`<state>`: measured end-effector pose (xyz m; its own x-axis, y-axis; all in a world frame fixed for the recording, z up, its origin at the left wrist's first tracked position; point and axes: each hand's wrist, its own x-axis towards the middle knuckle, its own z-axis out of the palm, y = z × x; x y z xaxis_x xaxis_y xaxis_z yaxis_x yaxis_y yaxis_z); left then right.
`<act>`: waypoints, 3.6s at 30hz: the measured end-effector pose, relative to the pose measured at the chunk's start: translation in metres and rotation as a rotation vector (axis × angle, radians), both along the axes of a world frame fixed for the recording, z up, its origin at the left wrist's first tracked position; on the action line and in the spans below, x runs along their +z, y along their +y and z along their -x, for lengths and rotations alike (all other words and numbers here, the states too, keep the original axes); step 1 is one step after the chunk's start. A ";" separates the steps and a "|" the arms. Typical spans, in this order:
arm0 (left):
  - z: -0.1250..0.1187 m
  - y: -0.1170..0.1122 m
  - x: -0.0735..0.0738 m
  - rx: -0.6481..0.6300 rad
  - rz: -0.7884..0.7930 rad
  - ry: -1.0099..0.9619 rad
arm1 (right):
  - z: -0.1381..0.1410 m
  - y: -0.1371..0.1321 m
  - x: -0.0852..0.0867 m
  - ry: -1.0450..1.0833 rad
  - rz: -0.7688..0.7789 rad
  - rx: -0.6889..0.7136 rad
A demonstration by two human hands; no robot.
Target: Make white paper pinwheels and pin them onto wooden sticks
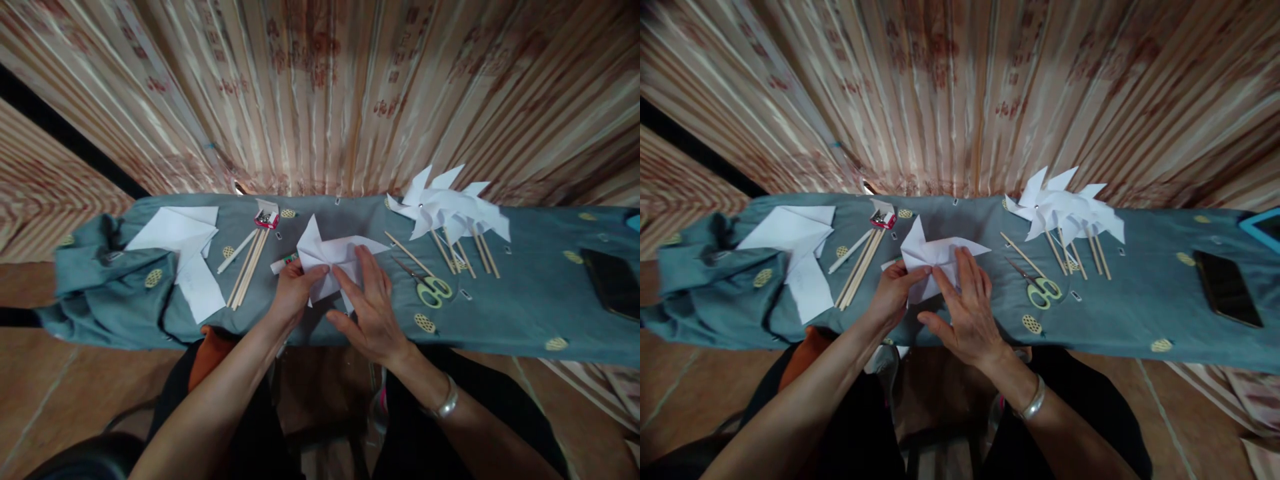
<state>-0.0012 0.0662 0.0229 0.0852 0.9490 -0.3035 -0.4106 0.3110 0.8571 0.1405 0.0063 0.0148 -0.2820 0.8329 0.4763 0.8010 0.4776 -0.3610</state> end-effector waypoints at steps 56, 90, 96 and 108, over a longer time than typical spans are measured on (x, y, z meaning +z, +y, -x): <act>-0.004 0.003 0.009 -0.028 -0.173 0.027 | 0.006 0.051 0.019 1.248 0.553 -0.171; 0.008 -0.003 0.014 -0.026 -0.091 0.063 | 0.010 0.048 0.026 1.207 0.665 -0.100; 0.013 -0.005 0.016 0.002 -0.073 0.072 | 0.009 0.050 0.031 1.257 0.698 -0.051; 0.076 0.027 0.054 0.519 -0.134 -0.088 | 0.006 0.070 0.021 1.281 0.582 -0.099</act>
<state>-0.0773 0.0932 0.0766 -0.3856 0.9029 -0.1899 -0.5529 -0.0613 0.8310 0.1349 0.0766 0.0361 0.1487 0.9870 -0.0603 -0.2073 -0.0285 -0.9779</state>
